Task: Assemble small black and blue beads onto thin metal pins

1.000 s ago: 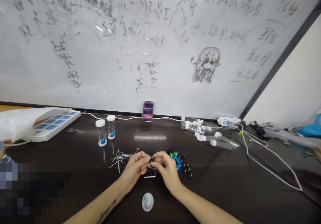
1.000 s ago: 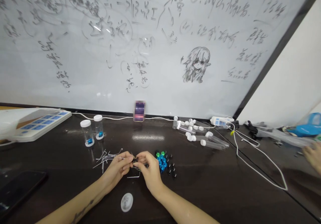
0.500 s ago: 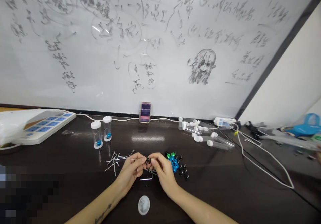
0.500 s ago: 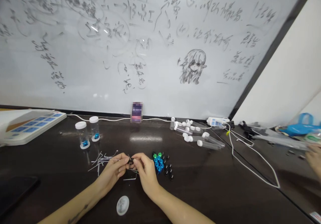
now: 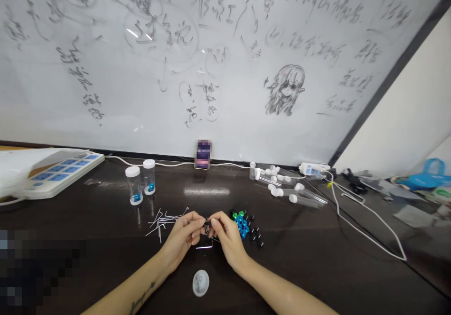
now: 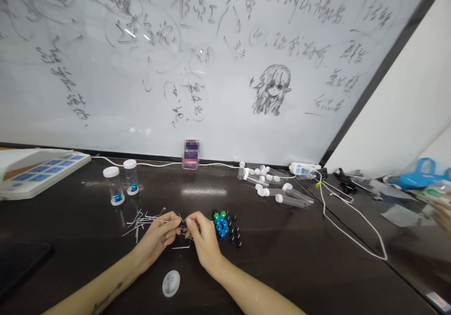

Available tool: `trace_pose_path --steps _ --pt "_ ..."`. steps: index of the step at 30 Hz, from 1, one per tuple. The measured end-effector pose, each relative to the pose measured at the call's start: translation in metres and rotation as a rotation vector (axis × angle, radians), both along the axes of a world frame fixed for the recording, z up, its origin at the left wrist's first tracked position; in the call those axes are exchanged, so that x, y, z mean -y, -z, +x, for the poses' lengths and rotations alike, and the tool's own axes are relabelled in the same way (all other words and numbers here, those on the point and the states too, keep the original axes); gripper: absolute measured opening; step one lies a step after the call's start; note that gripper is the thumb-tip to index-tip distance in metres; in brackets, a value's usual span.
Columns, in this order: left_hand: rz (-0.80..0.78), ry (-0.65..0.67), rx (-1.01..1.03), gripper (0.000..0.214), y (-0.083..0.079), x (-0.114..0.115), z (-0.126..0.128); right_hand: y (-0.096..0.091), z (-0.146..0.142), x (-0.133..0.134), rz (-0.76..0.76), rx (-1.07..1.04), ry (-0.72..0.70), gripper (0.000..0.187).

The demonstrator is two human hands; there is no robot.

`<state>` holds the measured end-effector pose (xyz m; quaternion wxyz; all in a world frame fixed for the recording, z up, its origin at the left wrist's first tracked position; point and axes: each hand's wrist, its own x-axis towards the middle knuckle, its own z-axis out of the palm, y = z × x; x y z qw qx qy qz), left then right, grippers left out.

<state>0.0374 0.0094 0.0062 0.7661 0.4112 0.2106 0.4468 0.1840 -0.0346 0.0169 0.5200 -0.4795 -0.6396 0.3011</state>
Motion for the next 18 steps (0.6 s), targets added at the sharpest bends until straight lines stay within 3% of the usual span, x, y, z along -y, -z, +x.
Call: trace_pose_path --steps 7,18 --pt "0.014 0.015 -0.020 0.019 -0.0015 0.0010 0.0002 0.0026 0.0002 -0.0023 -0.050 -0.017 -0.020 0.030" --pt "-0.006 -0.005 -0.008 0.016 0.0003 -0.0014 0.0000 0.0004 -0.0008 -0.0019 -0.007 -0.025 -0.036 0.011"
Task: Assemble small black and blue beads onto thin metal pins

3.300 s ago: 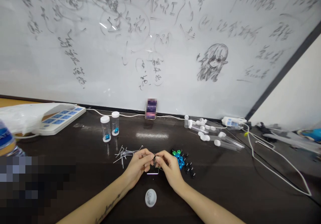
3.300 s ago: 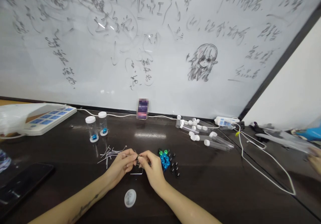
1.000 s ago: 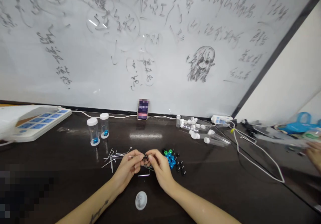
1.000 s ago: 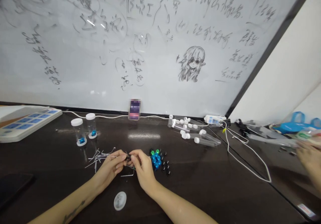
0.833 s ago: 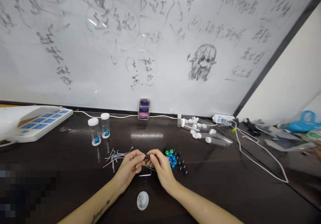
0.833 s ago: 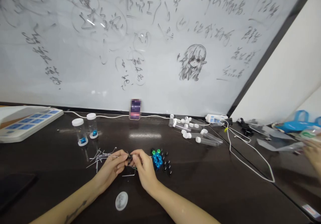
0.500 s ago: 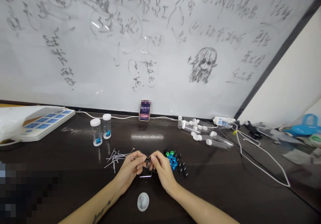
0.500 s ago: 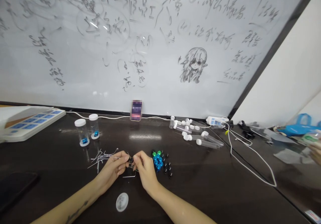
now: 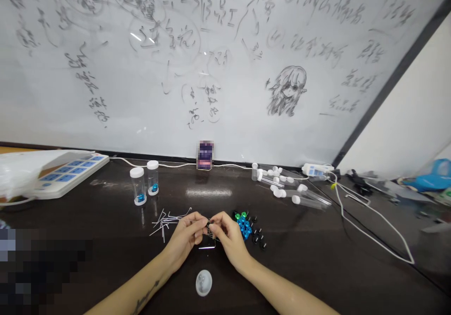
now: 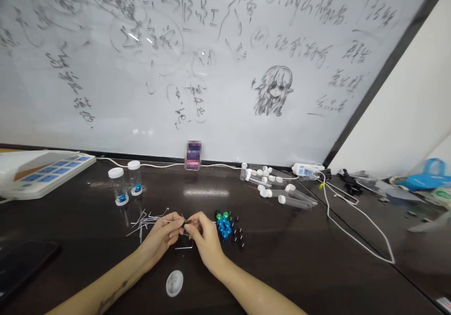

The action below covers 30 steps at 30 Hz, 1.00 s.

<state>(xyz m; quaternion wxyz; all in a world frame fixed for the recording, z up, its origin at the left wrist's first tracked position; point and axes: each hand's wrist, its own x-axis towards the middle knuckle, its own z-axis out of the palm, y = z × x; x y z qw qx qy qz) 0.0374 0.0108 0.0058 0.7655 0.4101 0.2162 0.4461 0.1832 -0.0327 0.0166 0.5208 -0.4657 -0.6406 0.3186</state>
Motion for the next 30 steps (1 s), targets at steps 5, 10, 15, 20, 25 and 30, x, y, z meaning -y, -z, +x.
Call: trace_pose_path --steps 5,10,15,20,25,30 --pt "-0.009 -0.009 0.002 0.018 -0.0019 0.0004 0.0003 -0.0006 -0.0008 0.0007 0.031 0.006 0.028 0.008" --pt "-0.017 -0.024 0.004 0.018 -0.0024 0.0012 0.0004 -0.0026 -0.0017 0.0025 0.048 -0.001 0.040 0.012" --pt "-0.023 -0.017 0.013 0.019 -0.0034 0.0022 0.0002 -0.0040 -0.0019 0.0032 0.000 -0.031 0.037 0.017" --pt "-0.012 -0.011 -0.010 0.018 -0.0037 0.0027 0.0001 -0.0051 -0.0023 0.0035 -0.007 -0.021 0.027 0.018" --pt "-0.024 -0.018 -0.005 0.018 -0.0033 0.0025 0.0000 -0.0037 -0.0018 0.0037 0.039 0.002 0.047 0.015" --pt "-0.017 -0.021 -0.016 0.018 -0.0034 0.0027 0.0000 -0.0005 -0.0006 0.0034 0.056 0.010 0.034 0.013"
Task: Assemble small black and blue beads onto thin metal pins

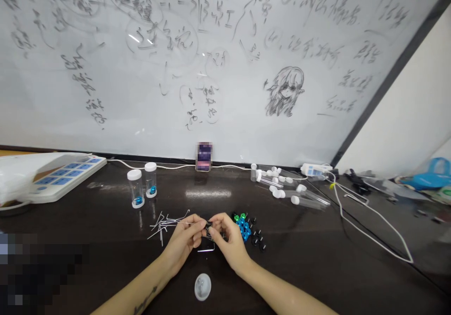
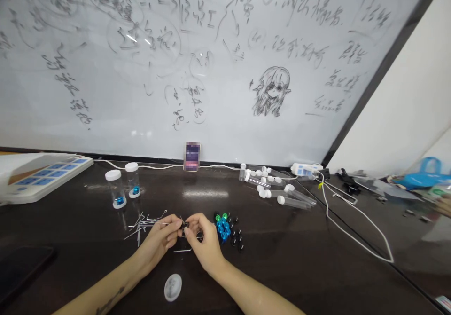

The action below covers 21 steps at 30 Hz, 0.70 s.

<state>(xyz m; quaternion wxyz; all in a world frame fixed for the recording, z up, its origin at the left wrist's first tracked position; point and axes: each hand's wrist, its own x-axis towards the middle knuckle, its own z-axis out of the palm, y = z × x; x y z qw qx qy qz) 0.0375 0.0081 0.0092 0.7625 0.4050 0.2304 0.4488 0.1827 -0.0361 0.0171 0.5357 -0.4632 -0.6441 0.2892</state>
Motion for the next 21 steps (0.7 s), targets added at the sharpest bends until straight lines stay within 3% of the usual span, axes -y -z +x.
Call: trace_pose_path --steps 21 --pt "-0.020 0.002 0.010 0.020 -0.0021 0.0006 0.0003 0.0024 -0.0013 -0.0008 -0.064 -0.059 -0.023 0.021"
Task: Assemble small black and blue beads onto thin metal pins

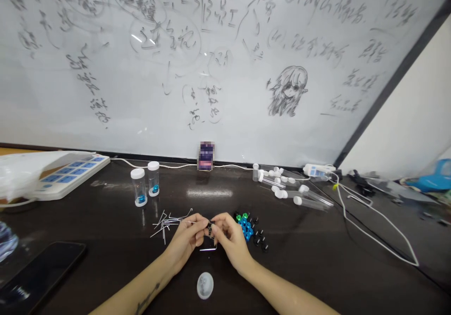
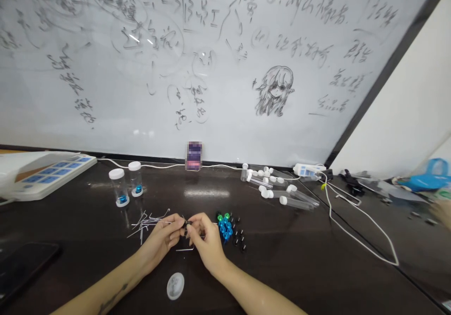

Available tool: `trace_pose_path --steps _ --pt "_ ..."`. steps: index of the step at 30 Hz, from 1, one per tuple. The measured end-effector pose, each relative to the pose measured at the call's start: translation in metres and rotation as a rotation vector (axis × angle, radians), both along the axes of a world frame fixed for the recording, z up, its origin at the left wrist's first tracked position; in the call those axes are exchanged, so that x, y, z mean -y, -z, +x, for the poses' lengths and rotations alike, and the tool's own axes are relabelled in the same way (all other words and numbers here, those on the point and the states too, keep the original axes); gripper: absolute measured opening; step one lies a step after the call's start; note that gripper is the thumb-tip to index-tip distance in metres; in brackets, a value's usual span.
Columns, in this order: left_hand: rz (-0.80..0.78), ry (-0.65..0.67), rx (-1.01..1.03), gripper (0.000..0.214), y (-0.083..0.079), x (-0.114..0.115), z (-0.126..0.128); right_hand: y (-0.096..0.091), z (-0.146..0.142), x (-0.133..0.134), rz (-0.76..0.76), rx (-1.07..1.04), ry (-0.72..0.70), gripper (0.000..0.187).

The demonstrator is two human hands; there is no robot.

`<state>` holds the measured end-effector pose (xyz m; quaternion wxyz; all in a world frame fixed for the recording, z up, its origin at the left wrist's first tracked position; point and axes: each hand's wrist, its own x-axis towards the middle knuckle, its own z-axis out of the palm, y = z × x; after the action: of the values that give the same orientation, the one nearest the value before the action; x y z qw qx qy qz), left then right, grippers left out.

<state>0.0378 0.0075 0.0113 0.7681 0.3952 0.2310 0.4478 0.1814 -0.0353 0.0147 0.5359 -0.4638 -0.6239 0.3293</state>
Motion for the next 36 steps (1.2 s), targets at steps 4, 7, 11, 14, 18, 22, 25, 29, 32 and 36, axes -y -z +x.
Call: trace_pose_path --steps 4,7,11,14,18,22,25,29,32,36 --pt "0.001 0.015 -0.001 0.021 0.0006 -0.0005 0.0002 -0.0008 -0.0004 0.0005 -0.002 -0.002 -0.001 0.021" --pt "0.003 0.017 0.000 0.021 0.0002 -0.0004 -0.0001 -0.0014 -0.0004 0.0008 -0.003 -0.022 -0.016 0.019" --pt "-0.010 0.020 0.013 0.021 0.0003 -0.0005 -0.0004 -0.0013 -0.0001 0.0007 0.003 -0.058 -0.039 0.020" --pt "-0.015 0.028 0.027 0.018 0.0013 -0.0010 -0.0005 -0.0006 0.0000 0.0004 -0.006 -0.054 -0.039 0.020" --pt "-0.007 0.036 0.033 0.017 0.0027 -0.0016 -0.0006 0.0001 0.0000 -0.0001 -0.009 -0.046 -0.043 0.019" --pt "-0.014 0.035 0.037 0.016 0.0049 -0.0026 -0.0008 0.0009 0.0003 -0.0004 0.000 -0.035 -0.047 0.017" --pt "-0.023 0.027 0.042 0.016 0.0062 -0.0034 -0.0010 0.0019 0.0006 -0.0007 0.008 -0.034 -0.047 0.018" --pt "-0.019 0.040 0.032 0.016 0.0056 -0.0032 -0.0012 0.0010 0.0007 -0.0006 -0.017 -0.079 -0.069 0.017" --pt "0.002 0.046 0.021 0.018 0.0038 -0.0022 -0.0009 -0.0014 0.0005 -0.0002 -0.026 -0.097 -0.072 0.018" --pt "0.016 0.040 0.011 0.019 0.0024 -0.0011 -0.0002 -0.0027 0.0005 -0.0004 -0.046 -0.059 -0.055 0.021"
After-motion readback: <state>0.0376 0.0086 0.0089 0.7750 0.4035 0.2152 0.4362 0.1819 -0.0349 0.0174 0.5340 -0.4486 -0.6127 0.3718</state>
